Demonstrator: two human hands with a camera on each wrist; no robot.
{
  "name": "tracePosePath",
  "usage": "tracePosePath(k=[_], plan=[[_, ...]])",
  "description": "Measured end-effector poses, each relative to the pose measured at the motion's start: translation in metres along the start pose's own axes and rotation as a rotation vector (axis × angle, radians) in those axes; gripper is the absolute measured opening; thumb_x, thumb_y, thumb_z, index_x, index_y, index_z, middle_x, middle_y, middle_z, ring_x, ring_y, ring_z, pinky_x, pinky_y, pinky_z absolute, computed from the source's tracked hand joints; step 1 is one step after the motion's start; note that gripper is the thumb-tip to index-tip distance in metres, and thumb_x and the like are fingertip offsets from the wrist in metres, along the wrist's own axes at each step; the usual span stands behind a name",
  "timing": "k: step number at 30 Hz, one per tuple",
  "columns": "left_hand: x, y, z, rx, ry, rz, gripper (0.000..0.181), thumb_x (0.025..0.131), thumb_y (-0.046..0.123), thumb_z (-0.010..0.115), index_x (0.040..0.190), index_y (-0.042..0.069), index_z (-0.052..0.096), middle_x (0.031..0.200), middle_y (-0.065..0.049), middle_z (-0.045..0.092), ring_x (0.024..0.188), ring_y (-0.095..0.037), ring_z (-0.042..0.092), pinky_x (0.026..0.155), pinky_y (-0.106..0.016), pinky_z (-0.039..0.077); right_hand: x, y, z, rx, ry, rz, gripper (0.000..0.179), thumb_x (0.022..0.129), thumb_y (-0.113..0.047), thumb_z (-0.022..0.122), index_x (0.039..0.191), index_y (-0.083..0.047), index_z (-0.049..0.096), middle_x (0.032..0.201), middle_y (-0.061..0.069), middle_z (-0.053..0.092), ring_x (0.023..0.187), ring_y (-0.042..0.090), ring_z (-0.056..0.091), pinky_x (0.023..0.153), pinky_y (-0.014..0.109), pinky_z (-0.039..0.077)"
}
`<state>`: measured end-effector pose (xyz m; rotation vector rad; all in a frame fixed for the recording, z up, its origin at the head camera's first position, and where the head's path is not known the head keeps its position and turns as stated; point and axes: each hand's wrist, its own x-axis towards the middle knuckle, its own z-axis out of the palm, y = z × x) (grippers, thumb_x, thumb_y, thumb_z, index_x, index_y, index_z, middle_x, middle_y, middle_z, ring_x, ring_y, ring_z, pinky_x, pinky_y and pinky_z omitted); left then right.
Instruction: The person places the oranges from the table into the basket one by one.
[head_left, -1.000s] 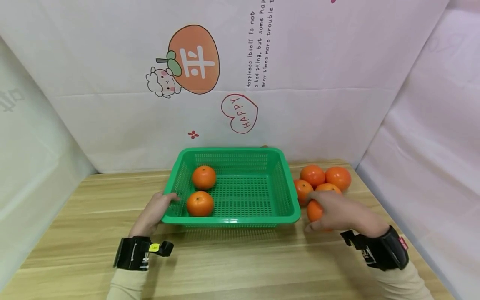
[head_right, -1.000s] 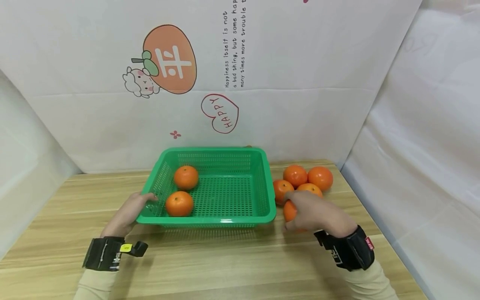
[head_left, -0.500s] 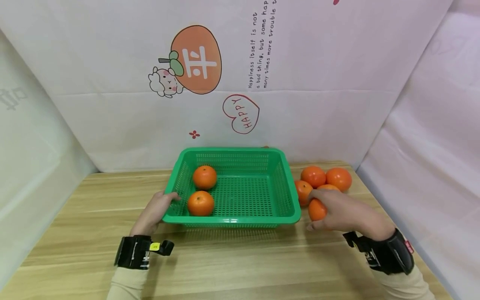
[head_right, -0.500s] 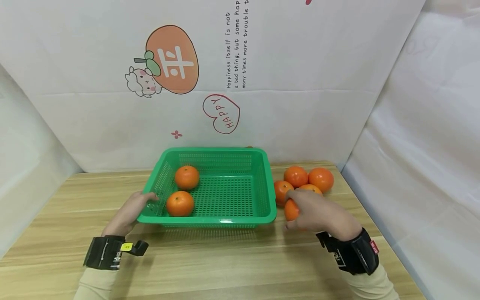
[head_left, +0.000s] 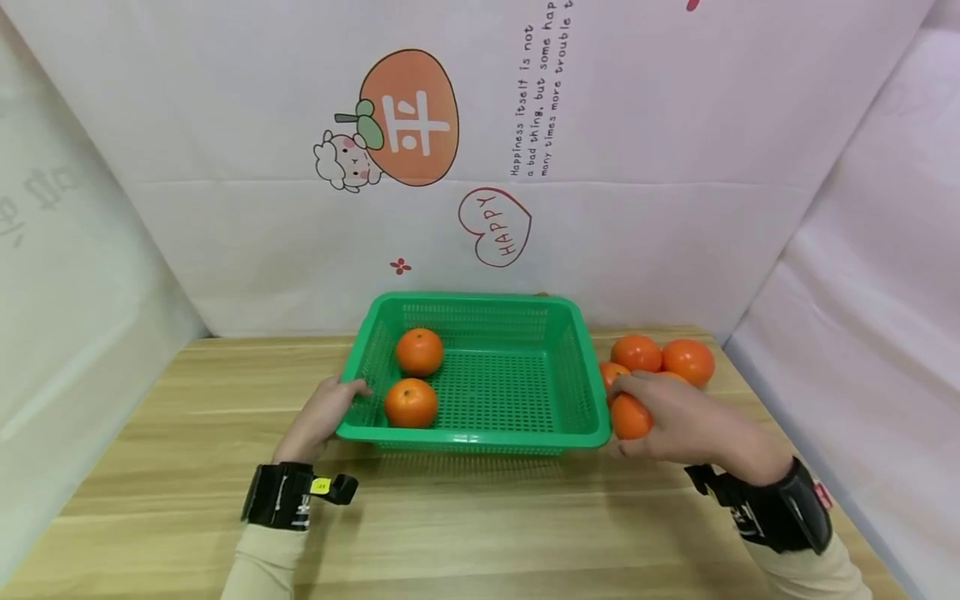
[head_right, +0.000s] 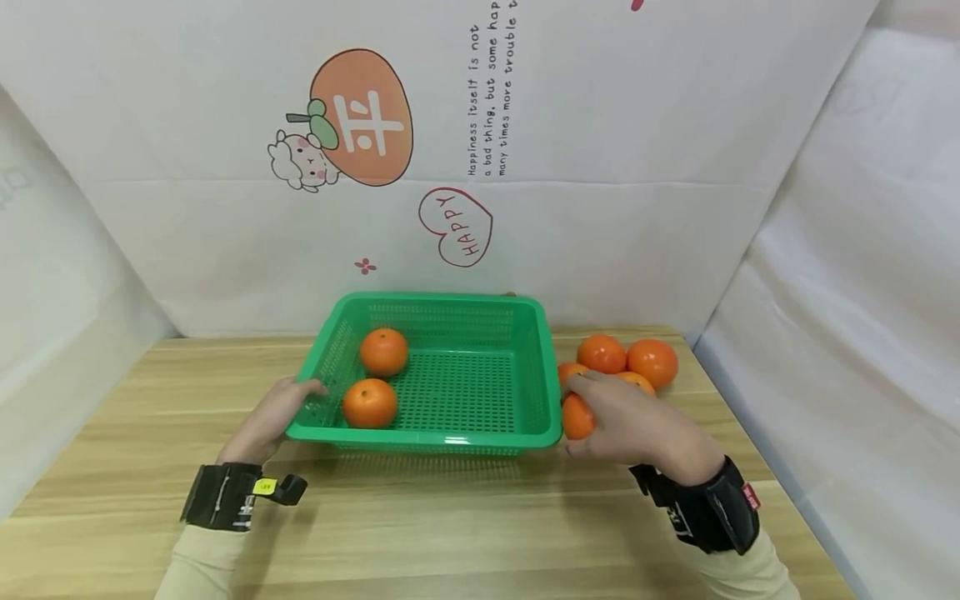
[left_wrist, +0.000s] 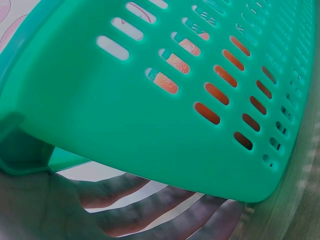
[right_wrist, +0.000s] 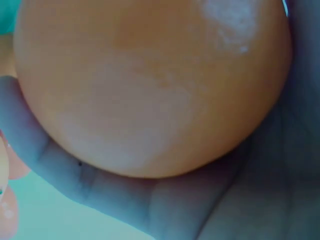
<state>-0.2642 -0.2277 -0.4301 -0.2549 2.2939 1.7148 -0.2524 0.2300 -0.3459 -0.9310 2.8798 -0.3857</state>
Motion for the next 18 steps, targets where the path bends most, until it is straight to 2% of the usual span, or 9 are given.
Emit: tracePosePath(k=[4, 9, 12, 18], plan=[[0.000, -0.001, -0.001, -0.001, -0.001, -0.003, 0.054, 0.103, 0.026, 0.046, 0.149, -0.002, 0.044, 0.111, -0.013, 0.067, 0.088, -0.017, 0.066, 0.073, -0.032, 0.057, 0.002, -0.005, -0.004, 0.010, 0.005, 0.004, 0.042, 0.076, -0.030, 0.087, 0.111, -0.018, 0.067, 0.099, -0.008, 0.068, 0.084, 0.006, 0.060, 0.073, 0.027, 0.053], [-0.001, -0.002, -0.001, -0.001, -0.002, 0.006, 0.054, 0.103, 0.025, 0.046, 0.150, -0.002, 0.044, 0.113, -0.014, 0.066, 0.089, -0.017, 0.065, 0.073, -0.032, 0.057, 0.004, -0.010, -0.008, 0.019, 0.013, 0.027, 0.054, 0.075, -0.034, 0.090, 0.119, -0.013, 0.067, 0.110, -0.001, 0.069, 0.092, 0.013, 0.062, 0.077, 0.033, 0.054], [-0.001, -0.002, -0.001, 0.000, -0.002, 0.009, 0.054, 0.103, 0.024, 0.046, 0.150, -0.003, 0.044, 0.113, -0.014, 0.066, 0.088, -0.018, 0.065, 0.073, -0.032, 0.057, 0.007, -0.014, -0.011, 0.013, 0.014, 0.031, 0.060, 0.075, -0.036, 0.091, 0.123, -0.010, 0.066, 0.111, 0.001, 0.069, 0.095, 0.016, 0.062, 0.076, 0.033, 0.054], [-0.001, 0.000, 0.001, 0.001, -0.002, 0.005, 0.052, 0.103, 0.025, 0.046, 0.147, -0.002, 0.047, 0.105, -0.011, 0.066, 0.084, -0.017, 0.064, 0.070, -0.032, 0.056, 0.012, -0.021, -0.018, -0.009, -0.004, 0.049, 0.061, 0.077, -0.039, 0.090, 0.124, -0.009, 0.065, 0.106, 0.001, 0.067, 0.094, 0.017, 0.059, 0.071, 0.031, 0.051]])
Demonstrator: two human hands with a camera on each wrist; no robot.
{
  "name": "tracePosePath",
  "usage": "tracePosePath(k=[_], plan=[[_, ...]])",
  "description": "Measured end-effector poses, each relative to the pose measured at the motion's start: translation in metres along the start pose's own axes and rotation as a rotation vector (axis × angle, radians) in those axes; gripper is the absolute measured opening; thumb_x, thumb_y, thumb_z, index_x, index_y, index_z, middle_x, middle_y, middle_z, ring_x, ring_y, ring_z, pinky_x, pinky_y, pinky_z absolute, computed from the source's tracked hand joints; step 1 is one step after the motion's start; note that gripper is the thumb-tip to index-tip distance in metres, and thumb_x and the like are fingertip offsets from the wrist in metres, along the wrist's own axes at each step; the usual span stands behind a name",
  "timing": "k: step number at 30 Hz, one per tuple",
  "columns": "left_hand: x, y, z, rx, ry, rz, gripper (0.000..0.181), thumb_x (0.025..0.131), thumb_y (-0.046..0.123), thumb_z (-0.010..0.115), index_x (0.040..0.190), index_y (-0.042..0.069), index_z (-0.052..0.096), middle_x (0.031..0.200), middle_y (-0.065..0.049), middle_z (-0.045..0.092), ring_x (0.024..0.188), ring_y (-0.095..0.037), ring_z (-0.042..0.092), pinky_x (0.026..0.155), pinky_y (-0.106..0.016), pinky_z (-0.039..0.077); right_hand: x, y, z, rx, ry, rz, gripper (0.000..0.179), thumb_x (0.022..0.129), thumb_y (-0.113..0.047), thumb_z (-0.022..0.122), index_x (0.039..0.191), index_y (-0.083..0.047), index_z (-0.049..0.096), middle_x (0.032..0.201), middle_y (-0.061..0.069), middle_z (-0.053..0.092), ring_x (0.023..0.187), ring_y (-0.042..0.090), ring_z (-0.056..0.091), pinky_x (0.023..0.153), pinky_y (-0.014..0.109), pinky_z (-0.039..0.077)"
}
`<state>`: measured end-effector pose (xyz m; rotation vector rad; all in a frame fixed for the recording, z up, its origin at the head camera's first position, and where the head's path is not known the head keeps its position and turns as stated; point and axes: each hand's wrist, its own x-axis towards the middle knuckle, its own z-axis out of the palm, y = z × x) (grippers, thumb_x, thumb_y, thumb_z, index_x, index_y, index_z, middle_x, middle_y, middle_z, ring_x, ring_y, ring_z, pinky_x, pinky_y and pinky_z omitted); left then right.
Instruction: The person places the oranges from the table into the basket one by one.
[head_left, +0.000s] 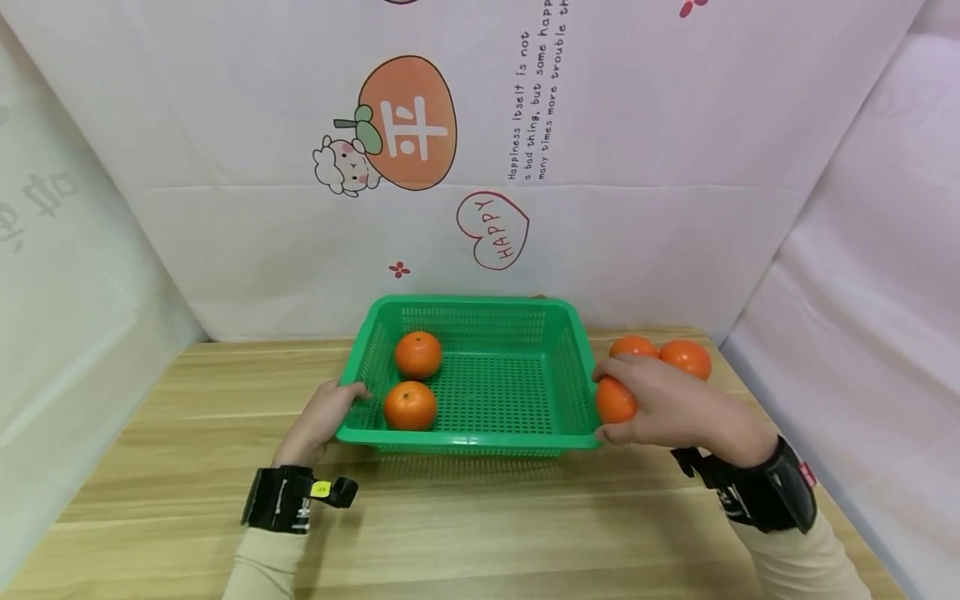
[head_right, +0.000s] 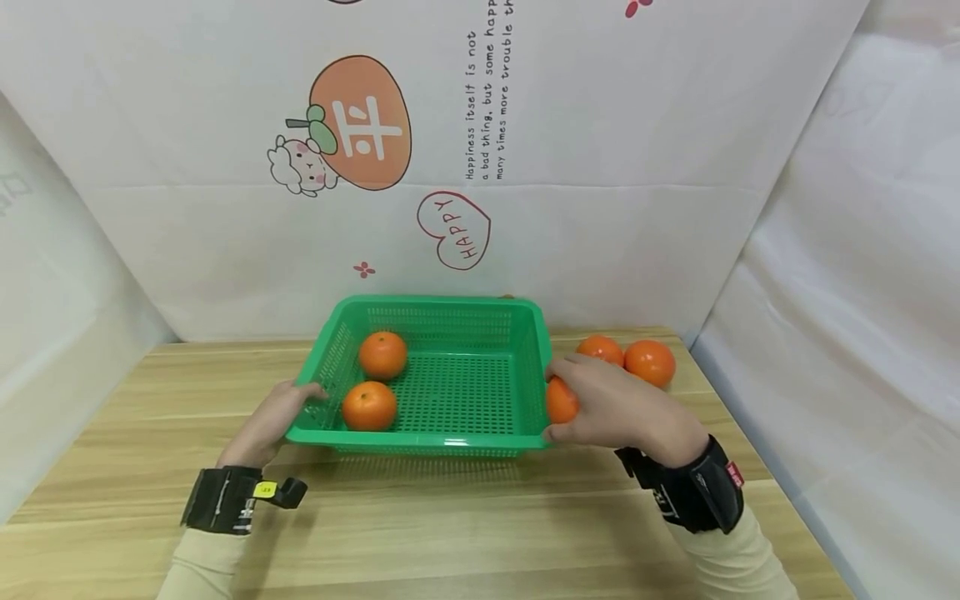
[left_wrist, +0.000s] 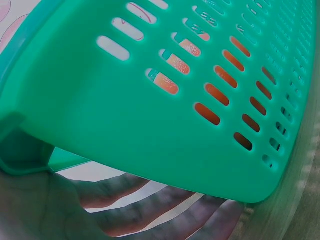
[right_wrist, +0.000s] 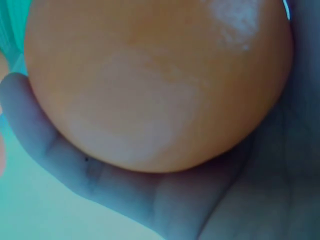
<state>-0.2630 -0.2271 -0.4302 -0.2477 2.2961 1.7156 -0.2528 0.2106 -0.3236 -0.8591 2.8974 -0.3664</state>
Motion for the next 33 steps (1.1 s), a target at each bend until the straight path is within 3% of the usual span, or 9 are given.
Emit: tracePosePath(k=[11, 33], plan=[[0.000, 0.001, 0.002, -0.008, 0.003, -0.004, 0.052, 0.102, 0.024, 0.047, 0.146, -0.002, 0.047, 0.099, -0.009, 0.064, 0.080, -0.017, 0.062, 0.069, -0.031, 0.055, 0.015, -0.012, -0.007, 0.003, -0.027, -0.045, 0.052, 0.080, -0.035, 0.089, 0.120, -0.015, 0.064, 0.114, 0.000, 0.066, 0.091, 0.012, 0.061, 0.073, 0.029, 0.052], [0.001, -0.001, 0.002, 0.012, 0.036, 0.012, 0.055, 0.100, 0.023, 0.048, 0.149, -0.001, 0.046, 0.120, -0.019, 0.064, 0.090, -0.020, 0.064, 0.074, -0.031, 0.055, 0.036, -0.029, -0.016, -0.068, -0.092, -0.068, 0.057, 0.080, -0.040, 0.089, 0.123, -0.012, 0.064, 0.110, 0.003, 0.064, 0.083, 0.012, 0.059, 0.069, 0.027, 0.051]])
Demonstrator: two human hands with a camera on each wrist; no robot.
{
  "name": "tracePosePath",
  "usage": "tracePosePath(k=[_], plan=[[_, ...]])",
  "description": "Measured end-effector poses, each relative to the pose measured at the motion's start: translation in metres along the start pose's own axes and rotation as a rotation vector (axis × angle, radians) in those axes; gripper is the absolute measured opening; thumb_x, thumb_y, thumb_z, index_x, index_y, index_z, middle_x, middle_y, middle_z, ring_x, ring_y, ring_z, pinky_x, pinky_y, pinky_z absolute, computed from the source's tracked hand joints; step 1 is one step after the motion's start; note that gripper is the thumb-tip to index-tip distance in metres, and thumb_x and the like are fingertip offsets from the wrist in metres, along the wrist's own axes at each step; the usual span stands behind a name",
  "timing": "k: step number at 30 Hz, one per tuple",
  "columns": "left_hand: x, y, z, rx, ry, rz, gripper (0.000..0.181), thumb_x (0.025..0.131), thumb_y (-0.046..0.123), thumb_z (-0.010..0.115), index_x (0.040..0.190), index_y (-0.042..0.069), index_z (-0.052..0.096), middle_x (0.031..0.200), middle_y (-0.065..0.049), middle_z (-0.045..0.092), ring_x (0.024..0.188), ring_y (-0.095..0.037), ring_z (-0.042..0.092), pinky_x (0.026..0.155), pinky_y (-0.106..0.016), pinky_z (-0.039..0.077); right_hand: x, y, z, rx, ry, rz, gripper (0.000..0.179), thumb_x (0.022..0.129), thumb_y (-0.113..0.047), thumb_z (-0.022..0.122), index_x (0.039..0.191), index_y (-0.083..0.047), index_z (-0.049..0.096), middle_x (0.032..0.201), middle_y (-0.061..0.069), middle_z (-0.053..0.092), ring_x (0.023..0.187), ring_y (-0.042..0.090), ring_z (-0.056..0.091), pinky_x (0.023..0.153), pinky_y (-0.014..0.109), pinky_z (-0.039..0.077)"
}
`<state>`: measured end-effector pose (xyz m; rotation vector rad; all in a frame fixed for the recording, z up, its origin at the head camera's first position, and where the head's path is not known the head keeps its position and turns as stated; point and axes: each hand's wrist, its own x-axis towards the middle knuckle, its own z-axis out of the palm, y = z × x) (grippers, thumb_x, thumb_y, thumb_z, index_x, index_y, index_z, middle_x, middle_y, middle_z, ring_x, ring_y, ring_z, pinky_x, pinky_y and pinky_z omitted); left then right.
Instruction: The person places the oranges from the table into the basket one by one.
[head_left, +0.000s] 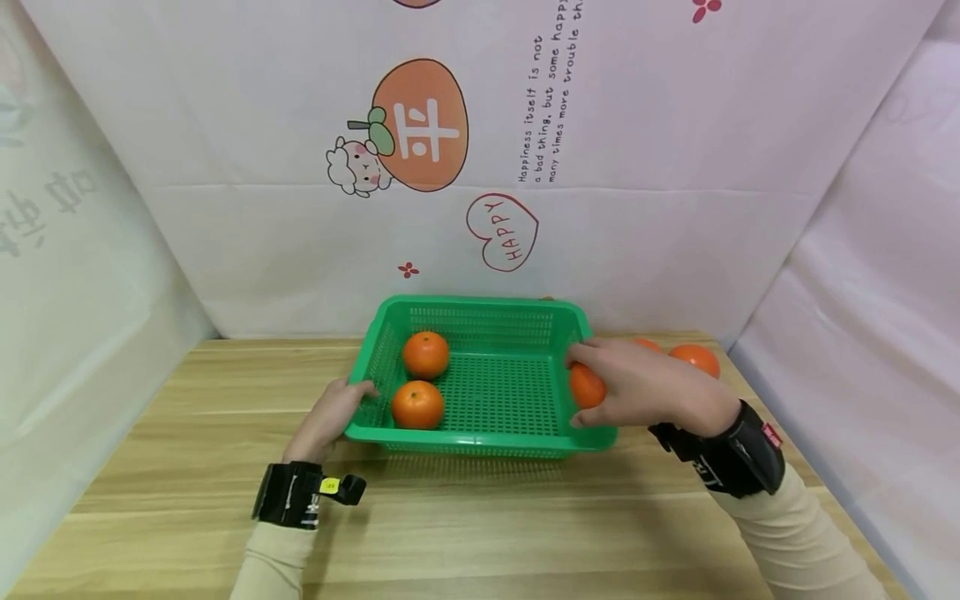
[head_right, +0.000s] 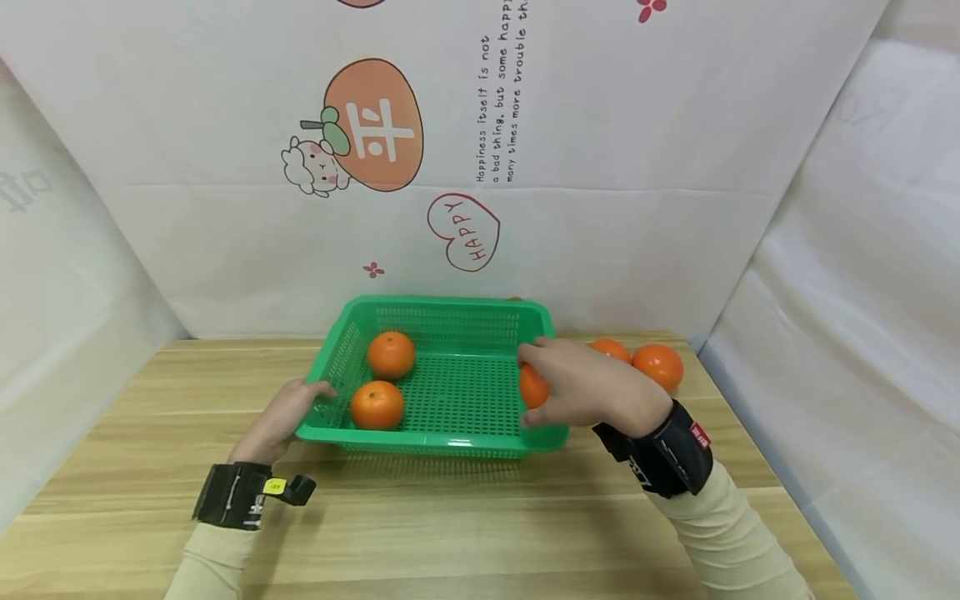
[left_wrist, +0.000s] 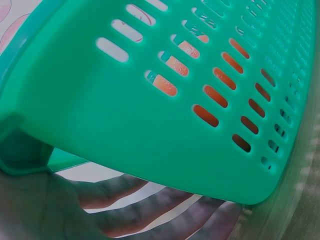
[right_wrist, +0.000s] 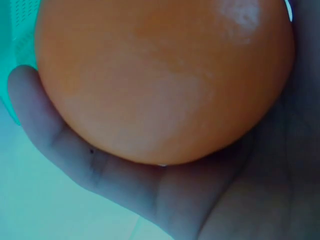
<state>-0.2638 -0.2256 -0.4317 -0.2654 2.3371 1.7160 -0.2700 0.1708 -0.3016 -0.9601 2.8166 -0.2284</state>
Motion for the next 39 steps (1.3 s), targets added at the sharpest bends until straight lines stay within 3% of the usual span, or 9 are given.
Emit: tracePosePath(k=[12, 39], plan=[[-0.002, 0.000, 0.000, -0.017, -0.011, -0.012, 0.055, 0.100, 0.023, 0.048, 0.150, -0.001, 0.044, 0.110, -0.013, 0.063, 0.086, -0.018, 0.062, 0.072, -0.031, 0.055, 0.020, -0.007, -0.005, 0.043, -0.025, -0.033, 0.055, 0.081, -0.032, 0.088, 0.125, -0.011, 0.063, 0.109, 0.005, 0.061, 0.083, 0.016, 0.059, 0.068, 0.027, 0.052], [-0.004, 0.000, -0.001, -0.023, -0.012, -0.016, 0.052, 0.102, 0.025, 0.047, 0.147, -0.001, 0.047, 0.106, -0.012, 0.067, 0.083, -0.017, 0.065, 0.070, -0.032, 0.056, 0.049, -0.008, 0.003, 0.046, -0.057, -0.033, 0.056, 0.084, -0.037, 0.088, 0.127, -0.013, 0.062, 0.116, 0.006, 0.062, 0.085, 0.017, 0.058, 0.068, 0.027, 0.051]])
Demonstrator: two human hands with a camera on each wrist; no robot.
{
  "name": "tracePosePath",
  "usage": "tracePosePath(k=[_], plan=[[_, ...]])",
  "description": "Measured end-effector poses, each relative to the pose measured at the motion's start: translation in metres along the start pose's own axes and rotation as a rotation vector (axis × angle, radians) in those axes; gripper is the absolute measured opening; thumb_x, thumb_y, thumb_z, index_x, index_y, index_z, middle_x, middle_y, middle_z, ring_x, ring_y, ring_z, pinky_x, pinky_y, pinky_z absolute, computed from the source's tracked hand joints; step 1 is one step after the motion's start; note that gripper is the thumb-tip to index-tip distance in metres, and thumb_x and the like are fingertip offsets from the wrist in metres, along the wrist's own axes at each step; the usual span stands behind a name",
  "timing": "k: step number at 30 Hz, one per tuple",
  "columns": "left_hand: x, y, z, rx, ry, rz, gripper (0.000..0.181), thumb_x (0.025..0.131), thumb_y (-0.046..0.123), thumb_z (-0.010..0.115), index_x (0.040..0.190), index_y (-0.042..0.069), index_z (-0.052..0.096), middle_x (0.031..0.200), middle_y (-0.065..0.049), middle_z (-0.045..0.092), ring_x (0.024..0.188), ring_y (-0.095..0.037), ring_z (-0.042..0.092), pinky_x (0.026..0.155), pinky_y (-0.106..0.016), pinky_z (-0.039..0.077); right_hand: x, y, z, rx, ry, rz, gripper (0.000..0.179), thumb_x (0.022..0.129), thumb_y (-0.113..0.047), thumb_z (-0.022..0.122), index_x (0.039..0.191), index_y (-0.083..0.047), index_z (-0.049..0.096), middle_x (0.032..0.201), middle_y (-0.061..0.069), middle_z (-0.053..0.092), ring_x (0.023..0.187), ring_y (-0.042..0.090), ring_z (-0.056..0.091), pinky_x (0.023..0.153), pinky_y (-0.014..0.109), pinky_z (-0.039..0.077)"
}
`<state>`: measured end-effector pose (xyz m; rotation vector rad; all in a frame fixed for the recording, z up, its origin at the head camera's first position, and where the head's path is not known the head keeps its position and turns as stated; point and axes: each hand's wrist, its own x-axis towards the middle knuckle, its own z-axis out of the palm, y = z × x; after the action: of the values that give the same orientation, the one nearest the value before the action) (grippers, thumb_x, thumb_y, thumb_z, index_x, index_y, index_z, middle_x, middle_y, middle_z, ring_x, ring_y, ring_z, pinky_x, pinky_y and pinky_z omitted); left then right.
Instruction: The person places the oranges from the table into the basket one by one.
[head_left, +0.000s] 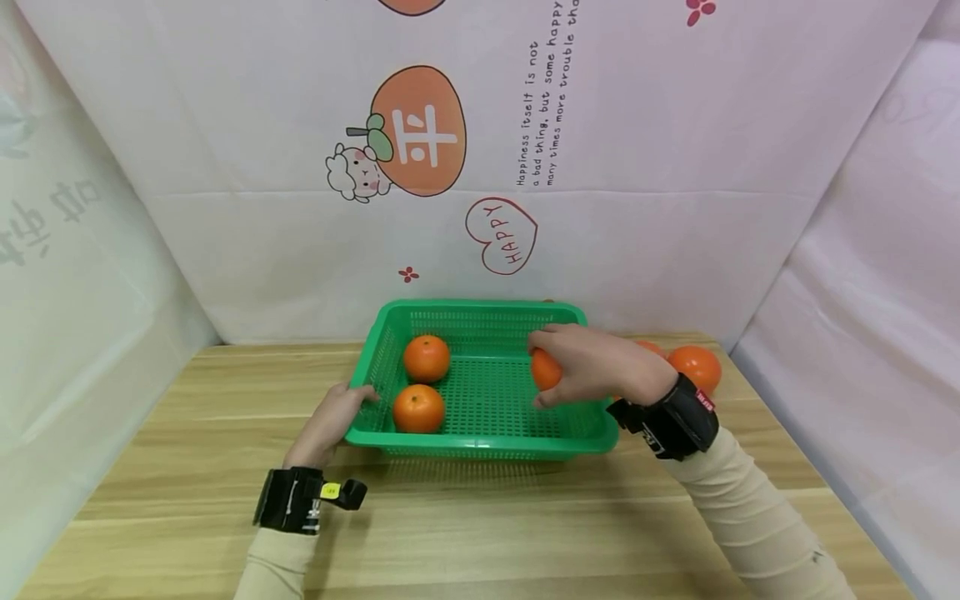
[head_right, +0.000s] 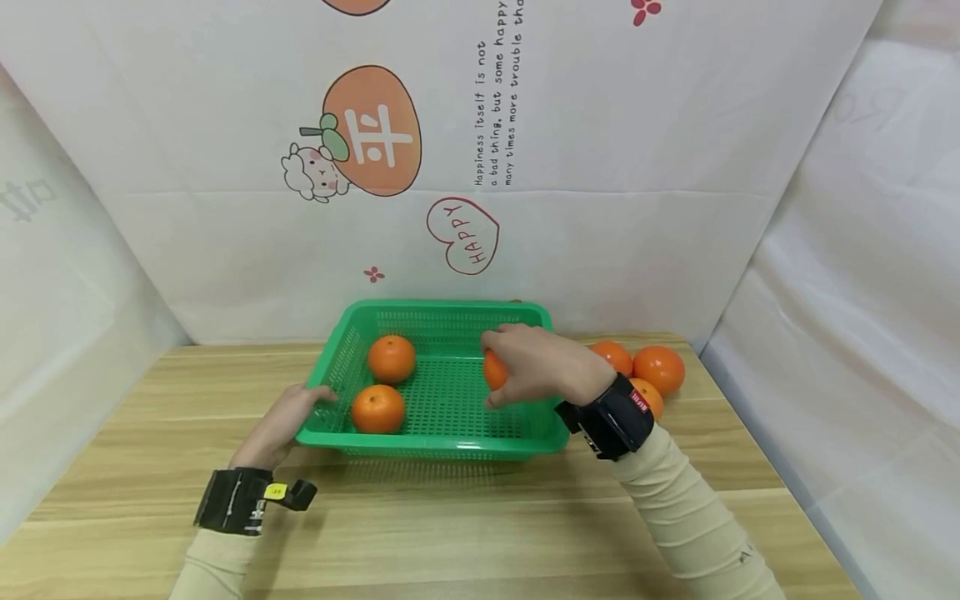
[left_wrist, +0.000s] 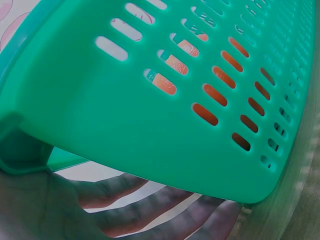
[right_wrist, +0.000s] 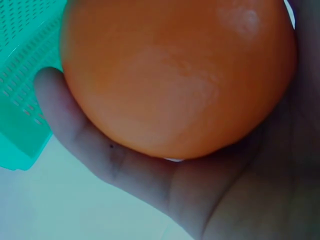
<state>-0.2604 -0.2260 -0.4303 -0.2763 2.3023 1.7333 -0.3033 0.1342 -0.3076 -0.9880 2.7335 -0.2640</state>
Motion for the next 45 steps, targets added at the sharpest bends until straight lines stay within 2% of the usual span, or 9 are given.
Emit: tracePosePath(k=[8, 15, 21, 29, 36, 45], plan=[[0.001, -0.001, 0.000, -0.007, -0.010, 0.005, 0.055, 0.103, 0.025, 0.046, 0.150, -0.003, 0.042, 0.103, -0.011, 0.067, 0.080, -0.016, 0.065, 0.068, -0.032, 0.057, 0.012, 0.002, 0.002, -0.004, -0.012, -0.003, 0.060, 0.083, -0.040, 0.087, 0.130, -0.013, 0.061, 0.117, 0.007, 0.062, 0.087, 0.018, 0.058, 0.068, 0.028, 0.051], [0.000, 0.001, 0.001, -0.015, -0.006, -0.008, 0.051, 0.102, 0.025, 0.047, 0.146, -0.001, 0.046, 0.100, -0.009, 0.066, 0.079, -0.016, 0.066, 0.069, -0.031, 0.057, 0.024, -0.002, 0.000, -0.036, -0.012, -0.026, 0.061, 0.084, -0.041, 0.088, 0.130, -0.012, 0.061, 0.116, 0.008, 0.063, 0.088, 0.019, 0.057, 0.068, 0.029, 0.049], [-0.001, -0.002, -0.001, -0.011, 0.001, 0.005, 0.050, 0.102, 0.025, 0.047, 0.144, -0.002, 0.048, 0.103, -0.010, 0.067, 0.082, -0.017, 0.066, 0.069, -0.032, 0.057, 0.043, -0.003, 0.002, -0.058, -0.049, -0.041, 0.062, 0.084, -0.045, 0.087, 0.130, -0.012, 0.061, 0.108, 0.005, 0.063, 0.086, 0.019, 0.056, 0.068, 0.029, 0.046], [0.002, -0.002, 0.000, -0.027, -0.004, -0.006, 0.051, 0.101, 0.025, 0.047, 0.145, -0.001, 0.047, 0.099, -0.010, 0.065, 0.078, -0.017, 0.064, 0.069, -0.031, 0.056, 0.066, 0.012, 0.011, -0.040, -0.071, -0.023, 0.062, 0.085, -0.042, 0.087, 0.131, -0.010, 0.061, 0.105, 0.006, 0.064, 0.082, 0.018, 0.057, 0.067, 0.028, 0.048], [0.003, -0.001, 0.000, -0.026, 0.002, -0.009, 0.052, 0.101, 0.025, 0.047, 0.147, 0.000, 0.047, 0.108, -0.014, 0.067, 0.084, -0.018, 0.066, 0.071, -0.031, 0.057, 0.080, 0.025, 0.016, -0.050, -0.076, 0.018, 0.064, 0.086, -0.043, 0.086, 0.134, -0.008, 0.061, 0.105, 0.006, 0.066, 0.084, 0.019, 0.059, 0.069, 0.030, 0.050], [0.001, -0.002, 0.000, -0.027, 0.003, -0.002, 0.052, 0.101, 0.025, 0.048, 0.146, -0.002, 0.047, 0.107, -0.012, 0.066, 0.084, -0.018, 0.064, 0.070, -0.031, 0.056, 0.103, 0.036, 0.025, -0.067, -0.109, 0.050, 0.075, 0.085, -0.044, 0.085, 0.143, -0.005, 0.058, 0.114, 0.011, 0.067, 0.093, 0.022, 0.063, 0.075, 0.035, 0.055]])
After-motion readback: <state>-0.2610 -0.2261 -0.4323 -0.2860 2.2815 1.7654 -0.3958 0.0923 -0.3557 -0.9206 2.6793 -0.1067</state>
